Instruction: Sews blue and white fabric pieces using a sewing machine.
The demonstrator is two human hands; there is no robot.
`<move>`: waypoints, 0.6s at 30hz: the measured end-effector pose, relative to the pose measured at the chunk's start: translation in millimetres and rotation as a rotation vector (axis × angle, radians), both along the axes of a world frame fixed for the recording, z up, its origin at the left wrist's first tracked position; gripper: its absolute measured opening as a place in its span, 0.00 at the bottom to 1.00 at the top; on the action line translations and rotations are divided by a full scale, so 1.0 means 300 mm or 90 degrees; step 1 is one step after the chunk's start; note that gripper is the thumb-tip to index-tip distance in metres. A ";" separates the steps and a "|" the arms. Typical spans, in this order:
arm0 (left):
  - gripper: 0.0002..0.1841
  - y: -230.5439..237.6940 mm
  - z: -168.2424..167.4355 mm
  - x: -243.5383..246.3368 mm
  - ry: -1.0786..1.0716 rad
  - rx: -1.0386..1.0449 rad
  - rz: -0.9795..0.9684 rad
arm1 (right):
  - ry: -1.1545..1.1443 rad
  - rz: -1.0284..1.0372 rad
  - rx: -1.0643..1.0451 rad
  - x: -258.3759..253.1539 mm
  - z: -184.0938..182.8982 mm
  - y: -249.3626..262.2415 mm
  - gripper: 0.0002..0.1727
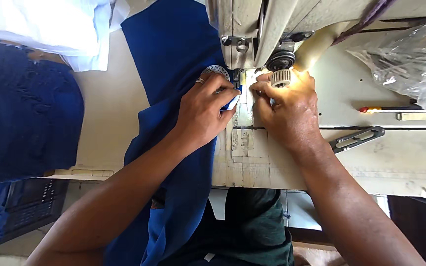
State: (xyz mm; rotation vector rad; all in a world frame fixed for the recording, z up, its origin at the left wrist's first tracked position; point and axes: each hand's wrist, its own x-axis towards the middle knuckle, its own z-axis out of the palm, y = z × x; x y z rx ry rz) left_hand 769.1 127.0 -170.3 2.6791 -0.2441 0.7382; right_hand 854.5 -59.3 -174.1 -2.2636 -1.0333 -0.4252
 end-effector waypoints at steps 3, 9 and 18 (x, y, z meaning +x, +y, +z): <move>0.09 0.001 -0.002 0.003 -0.002 -0.003 0.000 | 0.006 -0.006 0.001 0.001 0.000 0.001 0.15; 0.10 0.002 -0.007 0.004 -0.007 -0.012 -0.008 | 0.154 -0.090 0.043 0.025 0.045 0.026 0.14; 0.13 -0.059 0.043 -0.021 0.056 0.100 0.051 | 0.180 -0.032 -0.061 0.178 0.103 0.125 0.33</move>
